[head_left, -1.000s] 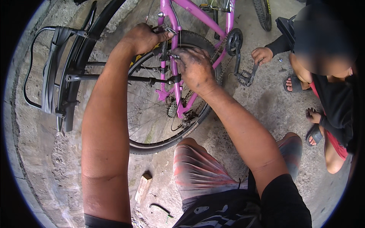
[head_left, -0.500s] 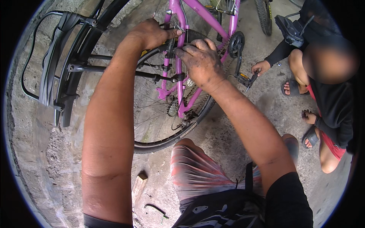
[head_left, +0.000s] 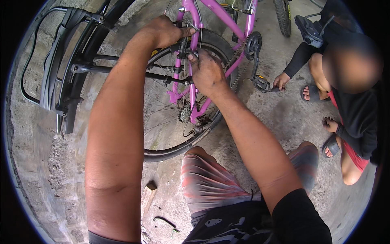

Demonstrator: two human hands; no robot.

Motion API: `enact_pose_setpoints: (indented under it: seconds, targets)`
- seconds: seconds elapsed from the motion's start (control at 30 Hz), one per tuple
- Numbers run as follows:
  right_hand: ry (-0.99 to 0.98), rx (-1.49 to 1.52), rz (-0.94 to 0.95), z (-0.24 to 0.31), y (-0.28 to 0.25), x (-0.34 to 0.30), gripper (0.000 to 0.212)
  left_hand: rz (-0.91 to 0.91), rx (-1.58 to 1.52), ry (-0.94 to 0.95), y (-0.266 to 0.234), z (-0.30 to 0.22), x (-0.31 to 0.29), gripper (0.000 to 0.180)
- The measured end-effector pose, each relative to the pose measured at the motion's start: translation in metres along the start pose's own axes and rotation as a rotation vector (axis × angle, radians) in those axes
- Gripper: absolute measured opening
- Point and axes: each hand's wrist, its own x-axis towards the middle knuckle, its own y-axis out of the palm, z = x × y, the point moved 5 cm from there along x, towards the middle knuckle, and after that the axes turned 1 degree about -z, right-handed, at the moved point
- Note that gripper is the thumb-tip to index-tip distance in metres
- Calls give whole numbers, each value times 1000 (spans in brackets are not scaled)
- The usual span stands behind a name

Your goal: The person kneels and uses a wrench to tighten bolts on the rear wheel and derailleur of a purple bicycle. Another person assists by holding the rear rack and adjusting the chain. The bicycle remains on the ground during the repair.

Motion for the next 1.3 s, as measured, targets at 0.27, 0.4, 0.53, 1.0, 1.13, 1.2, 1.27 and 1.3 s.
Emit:
enact_pose_setpoints:
  seconds: [0.27, 0.4, 0.53, 1.0, 1.13, 1.2, 1.27, 1.3]
  targets:
    - [78, 14, 50, 1, -9, 10, 31, 51, 32, 23, -9, -6, 2, 95]
    - [-156, -200, -41, -8, -9, -4, 30, 24, -3, -11, -4, -1, -2, 90]
    - [-278, -174, -121, -14, -18, -3, 23, 77, -66, -26, -9, -10, -1, 89]
    - [-642, -656, 104, 15, -33, 20, 21, 62, -23, -41, -6, -7, -3, 86]
    - [-596, -505, 144, 4, -30, 24, 19, 83, 8, -47, -9, -11, -1, 87]
    - [-460, -405, 184, 6, -24, 26, 21, 63, 4, -29, -5, -5, 0, 90]
    - [-330, -354, 224, 9, -19, 29, 25, 70, 4, -28, -4, -1, 1, 90]
    - [-369, -287, 139, 6, -16, 30, 28, 60, -1, -27, -5, -1, 1, 90]
